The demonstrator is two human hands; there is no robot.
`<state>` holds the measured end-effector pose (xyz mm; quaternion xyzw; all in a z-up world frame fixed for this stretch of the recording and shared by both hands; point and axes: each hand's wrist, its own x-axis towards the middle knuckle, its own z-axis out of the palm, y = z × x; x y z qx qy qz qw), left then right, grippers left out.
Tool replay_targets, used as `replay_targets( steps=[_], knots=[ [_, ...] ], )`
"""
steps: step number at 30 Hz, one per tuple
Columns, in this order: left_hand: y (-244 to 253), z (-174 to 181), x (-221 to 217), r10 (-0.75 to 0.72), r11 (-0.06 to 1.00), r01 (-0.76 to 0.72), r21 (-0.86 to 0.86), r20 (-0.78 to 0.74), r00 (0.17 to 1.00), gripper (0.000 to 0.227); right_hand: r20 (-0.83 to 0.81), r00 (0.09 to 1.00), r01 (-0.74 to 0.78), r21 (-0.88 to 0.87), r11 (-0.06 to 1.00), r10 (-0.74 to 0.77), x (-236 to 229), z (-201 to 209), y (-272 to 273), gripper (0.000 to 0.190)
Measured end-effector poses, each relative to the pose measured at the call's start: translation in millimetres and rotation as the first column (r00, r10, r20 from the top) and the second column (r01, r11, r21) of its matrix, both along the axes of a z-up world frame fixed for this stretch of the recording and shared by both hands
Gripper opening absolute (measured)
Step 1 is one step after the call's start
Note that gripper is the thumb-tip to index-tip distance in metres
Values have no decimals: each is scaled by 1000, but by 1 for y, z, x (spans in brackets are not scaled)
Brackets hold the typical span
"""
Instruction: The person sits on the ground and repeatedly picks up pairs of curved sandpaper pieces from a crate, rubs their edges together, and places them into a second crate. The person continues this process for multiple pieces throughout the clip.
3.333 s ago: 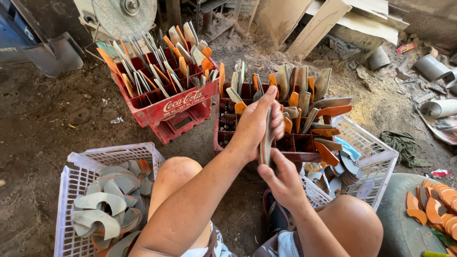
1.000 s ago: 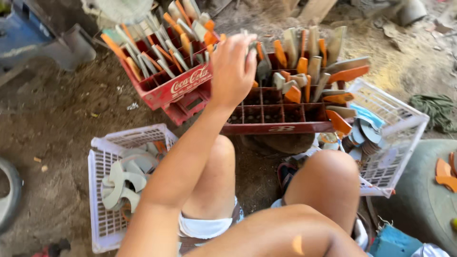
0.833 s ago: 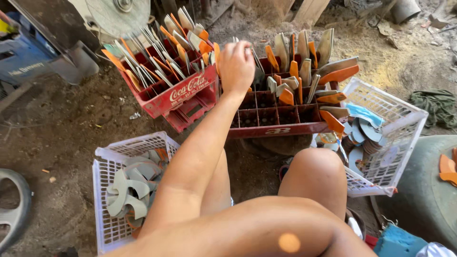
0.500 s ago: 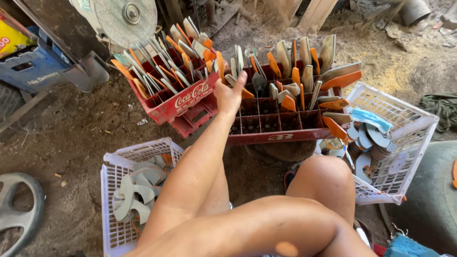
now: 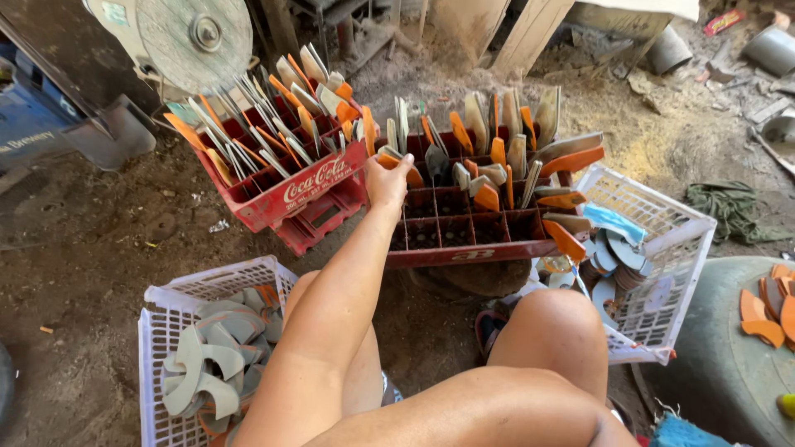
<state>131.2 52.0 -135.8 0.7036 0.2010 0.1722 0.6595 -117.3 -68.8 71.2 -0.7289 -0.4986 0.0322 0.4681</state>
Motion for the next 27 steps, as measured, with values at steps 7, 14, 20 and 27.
replay_targets(
  steps=[7, 14, 20, 27],
  knots=[
    [-3, 2, -2, -3, 969, -17, 248, 80, 997, 45, -175, 912, -372, 34, 928, 372, 1, -2, 21, 52],
    [28, 19, 11, -99, 951, 74, -300, -68, 993, 38, -434, 866, -19, 469, 883, 249, 7, -33, -45, 56],
    [60, 53, 5, -187, 824, 165, -541, 15, 982, 30, -659, 748, 381, 530, 757, 85, 25, -68, -88, 44],
    [90, 141, -62, -451, 816, 469, -337, 134, 882, 36, -297, 730, 681, 247, 690, -615, 19, -60, -90, 36]
  ],
)
